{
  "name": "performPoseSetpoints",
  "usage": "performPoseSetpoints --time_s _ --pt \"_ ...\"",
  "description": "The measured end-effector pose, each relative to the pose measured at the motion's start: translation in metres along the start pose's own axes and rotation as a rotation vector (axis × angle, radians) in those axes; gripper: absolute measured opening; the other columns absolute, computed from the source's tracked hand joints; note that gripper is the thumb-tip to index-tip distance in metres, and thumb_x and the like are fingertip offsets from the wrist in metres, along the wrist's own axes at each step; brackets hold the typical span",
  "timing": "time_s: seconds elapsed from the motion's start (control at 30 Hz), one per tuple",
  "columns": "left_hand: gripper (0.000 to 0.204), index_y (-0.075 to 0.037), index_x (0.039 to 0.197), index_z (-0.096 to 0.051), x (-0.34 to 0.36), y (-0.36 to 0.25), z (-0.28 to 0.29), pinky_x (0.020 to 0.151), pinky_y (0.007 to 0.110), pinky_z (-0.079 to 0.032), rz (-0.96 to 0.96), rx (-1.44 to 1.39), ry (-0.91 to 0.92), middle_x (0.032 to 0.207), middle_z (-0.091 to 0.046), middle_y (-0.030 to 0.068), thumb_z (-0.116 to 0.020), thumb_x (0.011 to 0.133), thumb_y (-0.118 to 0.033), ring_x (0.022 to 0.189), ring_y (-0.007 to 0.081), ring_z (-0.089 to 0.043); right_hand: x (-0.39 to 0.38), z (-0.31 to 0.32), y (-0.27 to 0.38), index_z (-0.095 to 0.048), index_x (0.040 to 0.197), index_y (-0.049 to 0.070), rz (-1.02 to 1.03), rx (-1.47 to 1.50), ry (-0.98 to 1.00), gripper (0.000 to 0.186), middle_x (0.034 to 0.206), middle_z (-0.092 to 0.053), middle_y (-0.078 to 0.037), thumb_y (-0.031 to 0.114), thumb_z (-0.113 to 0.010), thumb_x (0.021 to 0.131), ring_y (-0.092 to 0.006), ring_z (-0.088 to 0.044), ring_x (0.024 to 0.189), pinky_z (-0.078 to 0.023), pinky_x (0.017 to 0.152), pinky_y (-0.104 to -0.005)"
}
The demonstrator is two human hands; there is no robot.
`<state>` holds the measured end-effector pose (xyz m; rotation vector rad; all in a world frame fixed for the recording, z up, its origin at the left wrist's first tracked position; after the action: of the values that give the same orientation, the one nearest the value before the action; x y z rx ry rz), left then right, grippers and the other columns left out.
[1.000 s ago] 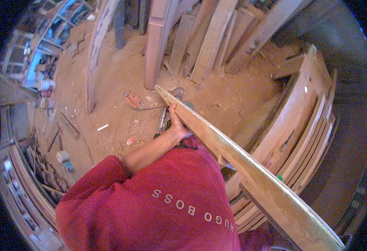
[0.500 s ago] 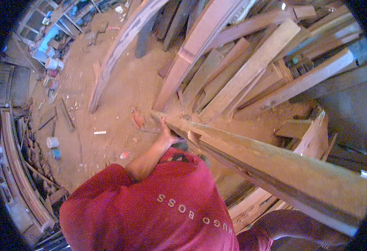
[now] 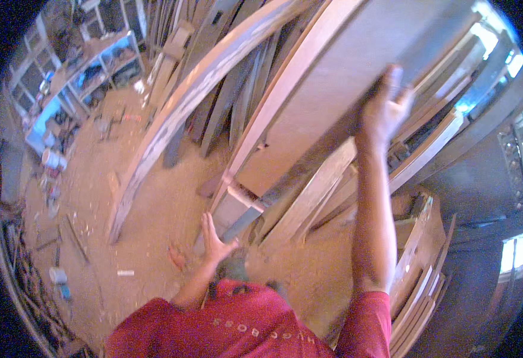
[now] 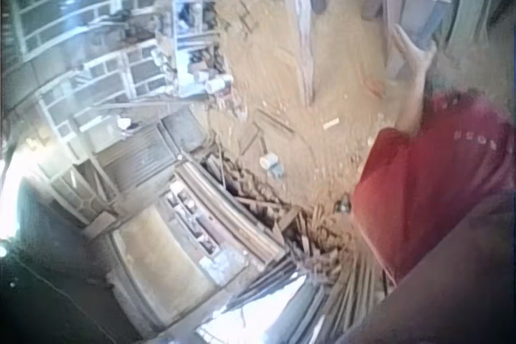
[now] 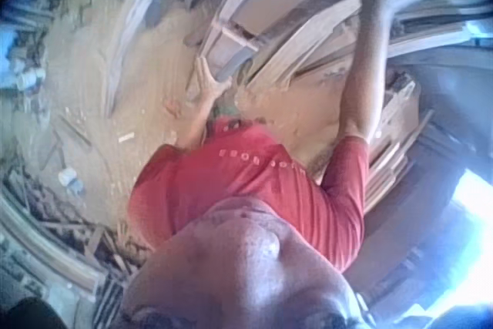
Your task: The person uses a chisel and a mallet to carve and shape a long wooden plank. They repeatedly strike the chisel to remove wood shavings, occasionally pausing to reposition the plank or clear debris. The task involves precise manual control of the tools to achieve the desired shape.
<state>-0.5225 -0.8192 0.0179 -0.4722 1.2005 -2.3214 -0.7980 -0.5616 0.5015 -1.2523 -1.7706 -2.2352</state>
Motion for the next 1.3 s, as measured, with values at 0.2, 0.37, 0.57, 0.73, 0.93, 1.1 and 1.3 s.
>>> performPoseSetpoints --time_s 0.2,0.37,0.57,0.73,0.93,1.1,1.3 --pt "0.129 -0.007 0.151 -0.010 0.102 -0.031 -0.047 0.112 0.053 -0.025 -0.059 0.088 -0.043 0.147 -0.026 0.0276 -0.090 0.053 -0.033 0.135 0.0455 -0.027 0.049 -0.108 -0.073 -0.055 0.118 -0.009 0.097 0.073 0.047 0.061 0.111 -0.063 -0.019 0.047 -0.058 0.094 -0.0260 -0.057 0.106 -0.043 0.095 -0.0369" --pt "0.130 -0.008 0.151 -0.014 0.151 -0.039 -0.079 0.109 0.051 -0.030 -0.041 0.136 0.002 0.142 -0.032 0.0278 -0.092 0.050 -0.030 0.131 0.0435 -0.034 0.061 -0.155 -0.117 -0.046 0.134 -0.006 0.040 -0.006 0.317 0.063 0.117 -0.061 -0.026 0.040 -0.059 0.094 -0.0354 -0.057 0.113 -0.041 0.100 -0.0406" --pt "0.136 -0.011 0.152 -0.009 0.200 0.002 -0.113 0.108 0.051 -0.032 0.097 0.374 -0.025 0.142 -0.032 0.0278 -0.093 0.047 -0.031 0.129 0.0430 -0.036 -0.026 -0.108 -0.184 -0.044 0.135 -0.005 0.180 -0.247 0.607 0.056 0.128 -0.050 -0.028 0.025 -0.063 0.091 -0.0404 -0.049 0.120 -0.039 0.102 -0.0436" --pt "0.138 -0.008 0.153 -0.005 0.195 -0.002 -0.147 0.109 0.052 -0.029 0.009 0.354 -0.032 0.144 -0.030 0.0286 -0.093 0.048 -0.031 0.131 0.0436 -0.033 -0.166 0.113 -0.313 -0.053 0.121 -0.002 -0.233 -0.675 0.830 0.039 0.115 -0.054 -0.026 0.021 -0.062 0.090 -0.0446 -0.052 0.109 -0.045 0.091 -0.0447" --pt "0.132 -0.004 0.151 -0.014 0.190 -0.013 -0.163 0.103 0.051 -0.035 -0.147 0.338 -0.002 0.134 -0.042 0.0318 -0.092 0.049 -0.033 0.126 0.0464 -0.040 -0.482 0.479 -0.394 -0.049 0.138 0.013 -1.126 -1.176 1.444 0.061 0.132 -0.055 -0.019 0.052 -0.052 0.090 -0.0336 -0.050 0.125 -0.041 0.102 -0.0440" --pt "0.112 0.014 0.128 -0.042 0.186 -0.064 -0.134 0.088 0.049 -0.048 -0.470 0.599 0.030 0.109 -0.058 0.0313 -0.081 0.057 -0.064 0.095 0.0453 -0.059 -0.584 0.604 -0.317 -0.062 0.118 0.007 -1.558 -1.083 0.692 0.045 0.109 -0.067 -0.018 0.039 -0.059 0.087 -0.0343 -0.065 0.099 -0.051 0.086 -0.0455" --pt "0.115 0.013 0.142 -0.016 0.128 -0.045 -0.229 0.100 0.050 -0.041 -0.339 0.769 0.132 0.134 -0.037 0.0398 -0.072 0.073 -0.060 0.120 0.0494 -0.047 -0.678 0.654 -0.196 -0.062 0.113 0.002 -1.394 -1.005 -0.084 0.043 0.101 -0.067 -0.022 0.034 -0.062 0.084 -0.0397 -0.063 0.098 -0.050 0.088 -0.0464"
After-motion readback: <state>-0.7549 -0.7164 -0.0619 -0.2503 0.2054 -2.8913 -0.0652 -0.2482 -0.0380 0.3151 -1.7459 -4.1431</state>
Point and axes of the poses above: each hand's wrist, its own x-axis towards the middle knuckle, its own z-axis out of the back of the hand, y = z × x, the point moved 10 cm from there along x, towards the middle knuckle
